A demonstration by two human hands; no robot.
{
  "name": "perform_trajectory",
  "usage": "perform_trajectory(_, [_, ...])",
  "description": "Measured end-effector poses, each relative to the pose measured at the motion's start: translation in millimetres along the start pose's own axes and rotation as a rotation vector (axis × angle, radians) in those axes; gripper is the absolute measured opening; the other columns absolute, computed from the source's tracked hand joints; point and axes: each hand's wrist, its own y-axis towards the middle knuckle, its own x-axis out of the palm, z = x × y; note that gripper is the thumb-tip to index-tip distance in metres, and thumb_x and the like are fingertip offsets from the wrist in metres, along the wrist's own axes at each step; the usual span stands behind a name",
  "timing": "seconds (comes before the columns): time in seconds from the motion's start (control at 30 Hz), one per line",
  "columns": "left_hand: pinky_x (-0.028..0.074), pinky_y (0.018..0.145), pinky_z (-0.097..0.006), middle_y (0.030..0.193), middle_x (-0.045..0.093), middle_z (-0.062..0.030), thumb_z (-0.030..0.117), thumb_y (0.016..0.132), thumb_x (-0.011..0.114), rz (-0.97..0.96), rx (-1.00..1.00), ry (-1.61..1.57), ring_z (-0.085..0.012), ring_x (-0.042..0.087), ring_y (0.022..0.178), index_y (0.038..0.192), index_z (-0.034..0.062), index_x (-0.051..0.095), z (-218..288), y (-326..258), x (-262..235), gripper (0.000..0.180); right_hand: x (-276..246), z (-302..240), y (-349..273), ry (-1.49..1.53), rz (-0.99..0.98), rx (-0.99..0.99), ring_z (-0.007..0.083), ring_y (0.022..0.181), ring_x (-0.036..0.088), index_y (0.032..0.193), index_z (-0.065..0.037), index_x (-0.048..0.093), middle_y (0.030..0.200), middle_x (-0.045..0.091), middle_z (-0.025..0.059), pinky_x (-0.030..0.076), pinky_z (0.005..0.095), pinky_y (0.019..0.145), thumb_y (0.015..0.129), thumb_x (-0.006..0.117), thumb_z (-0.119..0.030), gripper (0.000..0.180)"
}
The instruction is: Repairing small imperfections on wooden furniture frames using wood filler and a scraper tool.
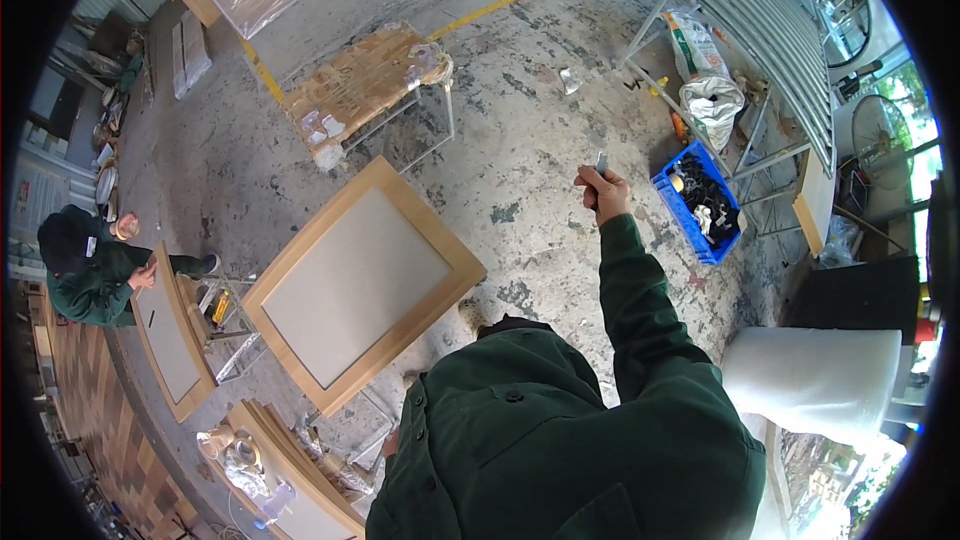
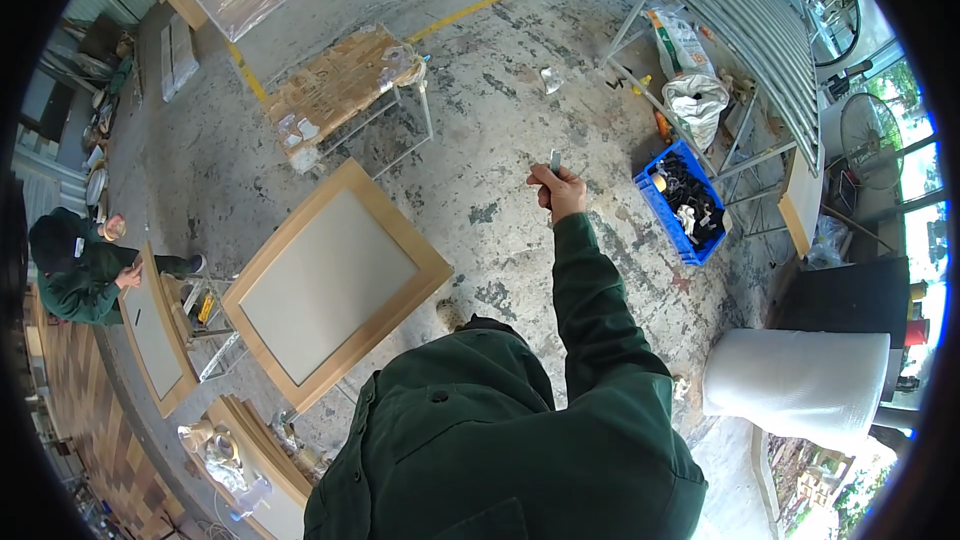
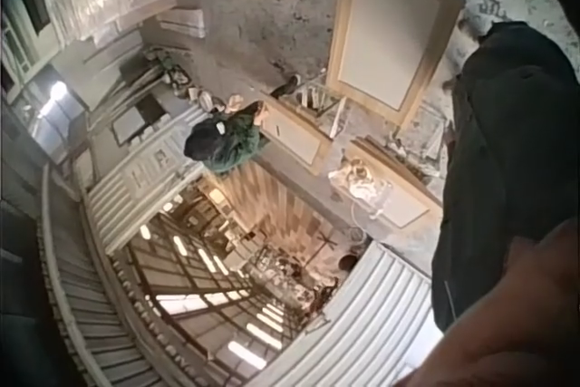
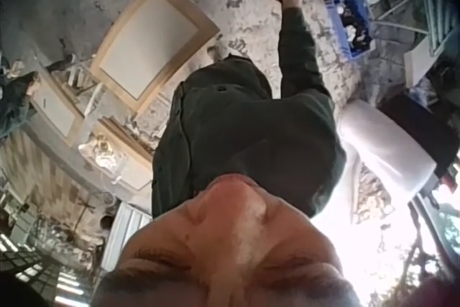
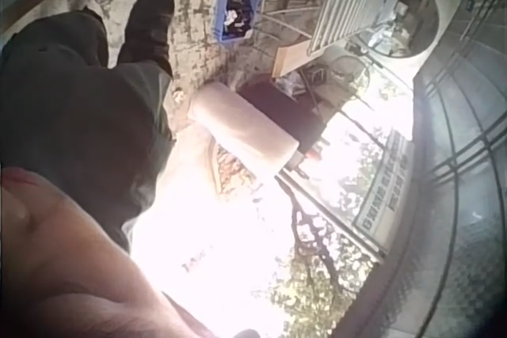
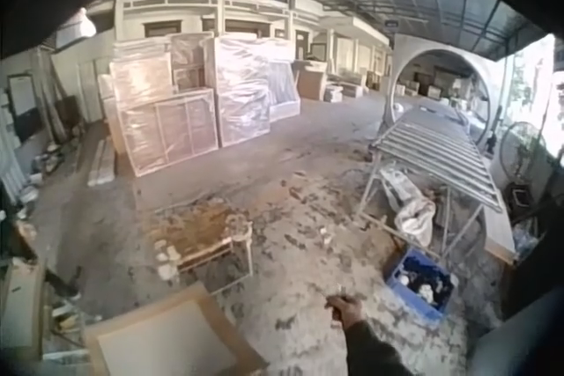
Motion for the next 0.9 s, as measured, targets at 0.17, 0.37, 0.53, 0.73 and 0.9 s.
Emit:
perform_trajectory(0.17, [0.044, 0.086, -0.044, 0.114, 0.057, -0.0219, 0.07, 0.074, 0.049, 0.02, -0.092, 0.049, -0.0359, 0.054, 0.107, 0.114, 0.0116, 0.059, 5, -3, 1, 0.071, -13, 2, 5, -0.058, 0.003, 0.027, 0.0082, 0.041, 0.044, 0.083, -0.002, 0.065, 0.07, 0.065, 0.0082, 0.034, 0.0224, 0.038, 0.08, 0.066, -0.011, 0.01])
perform_trajectory(0.37, [0.044, 0.085, -0.044, 0.112, 0.058, -0.0219, 0.069, 0.074, 0.051, 0.027, -0.2, 0.1, -0.0352, 0.054, 0.106, 0.111, 0.01, 0.059, 10, 10, 11, 0.07, -33, 3, 11, -0.062, 0.012, -0.008, 0.0083, 0.04, 0.043, 0.082, -0.002, 0.064, 0.072, 0.066, 0.0096, 0.033, 0.0221, 0.038, 0.079, 0.064, -0.01, 0.008])
perform_trajectory(0.53, [0.044, 0.084, -0.043, 0.11, 0.059, -0.022, 0.067, 0.074, 0.052, 0.095, -0.292, 0.145, -0.0345, 0.055, 0.105, 0.109, 0.0086, 0.06, -13, -4, 9, 0.069, -21, 4, 20, -0.115, -0.029, 0.003, 0.0083, 0.039, 0.043, 0.081, -0.002, 0.064, 0.072, 0.066, 0.0102, 0.032, 0.0225, 0.037, 0.078, 0.061, -0.008, 0.007])
perform_trajectory(0.73, [0.044, 0.083, -0.043, 0.107, 0.06, -0.0221, 0.066, 0.074, 0.054, 0.102, -0.397, 0.2, -0.0338, 0.056, 0.104, 0.106, 0.0069, 0.061, -19, 3, 9, 0.068, -49, 11, 34, -0.151, 0.018, -0.011, 0.0075, 0.04, 0.044, 0.081, -0.004, 0.066, 0.069, 0.065, 0.0071, 0.034, 0.0223, 0.036, 0.077, 0.061, -0.008, 0.007])
perform_trajectory(0.9, [0.044, 0.083, -0.043, 0.105, 0.06, -0.0222, 0.065, 0.074, 0.055, 0.125, -0.488, 0.239, -0.0331, 0.056, 0.103, 0.104, 0.0055, 0.062, -27, 4, 12, 0.067, -88, 26, 58, -0.695, 0.108, -0.208, 0.0122, 0.055, 0.056, 0.083, -0.008, 0.072, 0.069, 0.066, 0.0053, 0.045, 0.0295, 0.052, 0.071, 0.071, -0.018, 0.016])
